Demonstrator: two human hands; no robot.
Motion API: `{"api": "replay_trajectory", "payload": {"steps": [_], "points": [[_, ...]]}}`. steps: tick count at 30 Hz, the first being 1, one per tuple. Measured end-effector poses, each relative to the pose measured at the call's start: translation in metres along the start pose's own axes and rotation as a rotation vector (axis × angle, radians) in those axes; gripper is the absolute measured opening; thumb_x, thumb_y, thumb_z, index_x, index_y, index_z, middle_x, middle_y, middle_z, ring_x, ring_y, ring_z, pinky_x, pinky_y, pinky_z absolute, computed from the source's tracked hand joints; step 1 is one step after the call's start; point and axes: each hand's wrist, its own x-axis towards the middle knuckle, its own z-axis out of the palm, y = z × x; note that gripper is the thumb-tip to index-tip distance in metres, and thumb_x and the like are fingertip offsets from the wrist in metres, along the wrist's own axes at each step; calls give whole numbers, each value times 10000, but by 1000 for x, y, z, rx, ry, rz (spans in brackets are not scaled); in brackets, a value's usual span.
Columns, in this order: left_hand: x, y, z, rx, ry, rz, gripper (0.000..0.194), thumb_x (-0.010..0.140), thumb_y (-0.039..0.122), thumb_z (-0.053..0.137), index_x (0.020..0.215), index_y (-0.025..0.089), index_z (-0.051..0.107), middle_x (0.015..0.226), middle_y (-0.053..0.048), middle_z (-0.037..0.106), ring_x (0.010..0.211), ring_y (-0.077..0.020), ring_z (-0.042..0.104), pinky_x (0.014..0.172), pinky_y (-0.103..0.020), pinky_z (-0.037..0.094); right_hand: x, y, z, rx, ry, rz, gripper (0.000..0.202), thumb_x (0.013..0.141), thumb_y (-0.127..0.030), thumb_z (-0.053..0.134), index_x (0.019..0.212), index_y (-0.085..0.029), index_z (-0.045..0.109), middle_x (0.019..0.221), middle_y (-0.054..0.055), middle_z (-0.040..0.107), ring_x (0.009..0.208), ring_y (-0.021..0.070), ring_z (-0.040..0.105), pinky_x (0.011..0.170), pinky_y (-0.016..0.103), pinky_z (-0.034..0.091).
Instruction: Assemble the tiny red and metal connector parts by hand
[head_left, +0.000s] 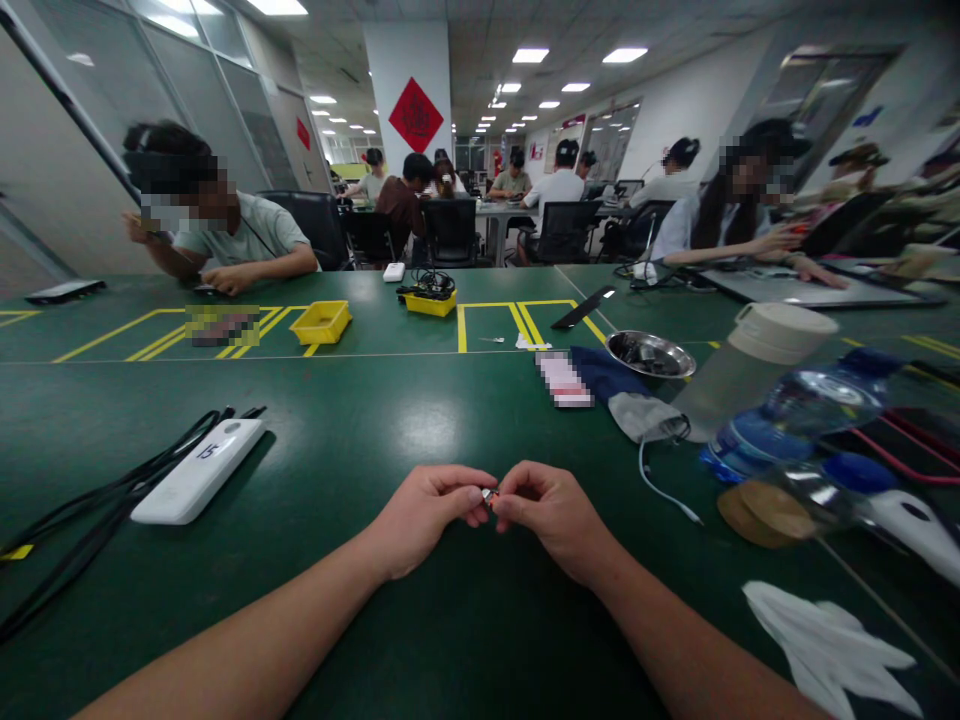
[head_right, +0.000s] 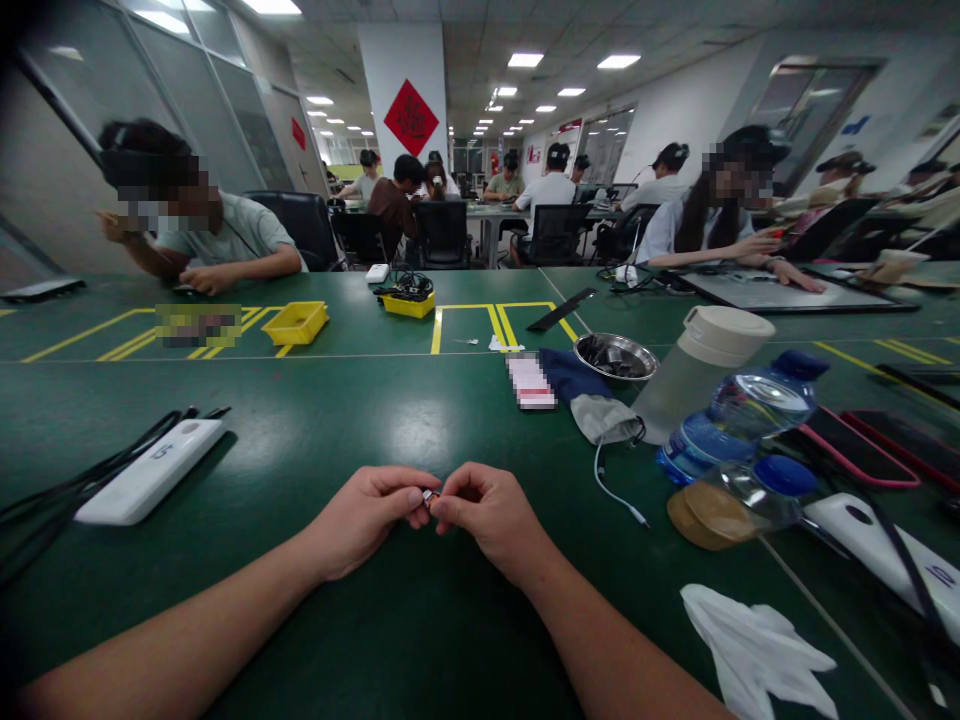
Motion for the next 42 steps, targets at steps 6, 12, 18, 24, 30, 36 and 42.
{"api": "replay_trajectory", "payload": {"steps": [6, 12, 18, 24, 30, 36, 42], "points": [[-1, 1, 1, 18, -14, 40, 267, 859, 277, 632, 1083, 155, 712, 840, -60, 690, 723, -147, 584, 715, -300, 457, 3, 5, 2, 90, -29, -8, 199, 718, -233, 784, 833, -181, 631, 757, 2, 694, 649, 136, 641, 610, 272, 491], [0, 2, 2, -91, -28, 35, 320, 830, 259, 670, 1137, 176, 638, 868, -45, 675, 735, -146, 603, 732, -304, 460, 2, 8, 6, -46, -95, -28, 292, 724, -211, 767, 1000, -217, 673, 735, -24, 652, 613, 122, 590, 593, 270, 468], [-1, 6, 6, -79, -74, 33, 285, 854, 301, 642, 1103, 162, 650, 952, -86, 682, 783, -165, 609, 676, -281, 461, -1, -1, 9, -127, -37, -63, 150, 758, -220, 722, 905, -224, 696, 704, -29, 638, 591, 114, 551, 568, 258, 424], [0, 4, 6, -64, -34, 33, 242, 851, 254, 634, 1061, 145, 681, 892, -75, 689, 736, -145, 592, 685, -277, 464, 0, 3, 7, -176, -40, -77, 194, 818, -265, 670, 1006, -219, 673, 716, -18, 622, 593, 118, 558, 535, 248, 424], [1, 4, 5, -156, 36, 4, 233, 864, 252, 615, 1052, 143, 699, 835, -60, 679, 714, -132, 584, 713, -282, 465, 0, 8, 3, -158, 4, -87, 206, 865, -314, 624, 1038, -207, 652, 750, -19, 591, 544, 97, 544, 514, 238, 429], [1, 3, 5, -159, 58, 8, 210, 818, 206, 672, 1019, 150, 690, 861, -54, 686, 728, -128, 594, 708, -268, 464, 0, 3, 1, -171, 24, -78, 196, 884, -340, 600, 997, -193, 664, 714, -14, 619, 540, 111, 558, 532, 249, 435], [1, 1, 4, -181, 62, 15, 175, 855, 209, 637, 1014, 140, 662, 823, -49, 670, 740, -129, 603, 691, -252, 461, 0, 3, 2, -185, 34, -74, 196, 902, -347, 576, 954, -190, 681, 718, -8, 614, 541, 112, 563, 543, 252, 438]]}}
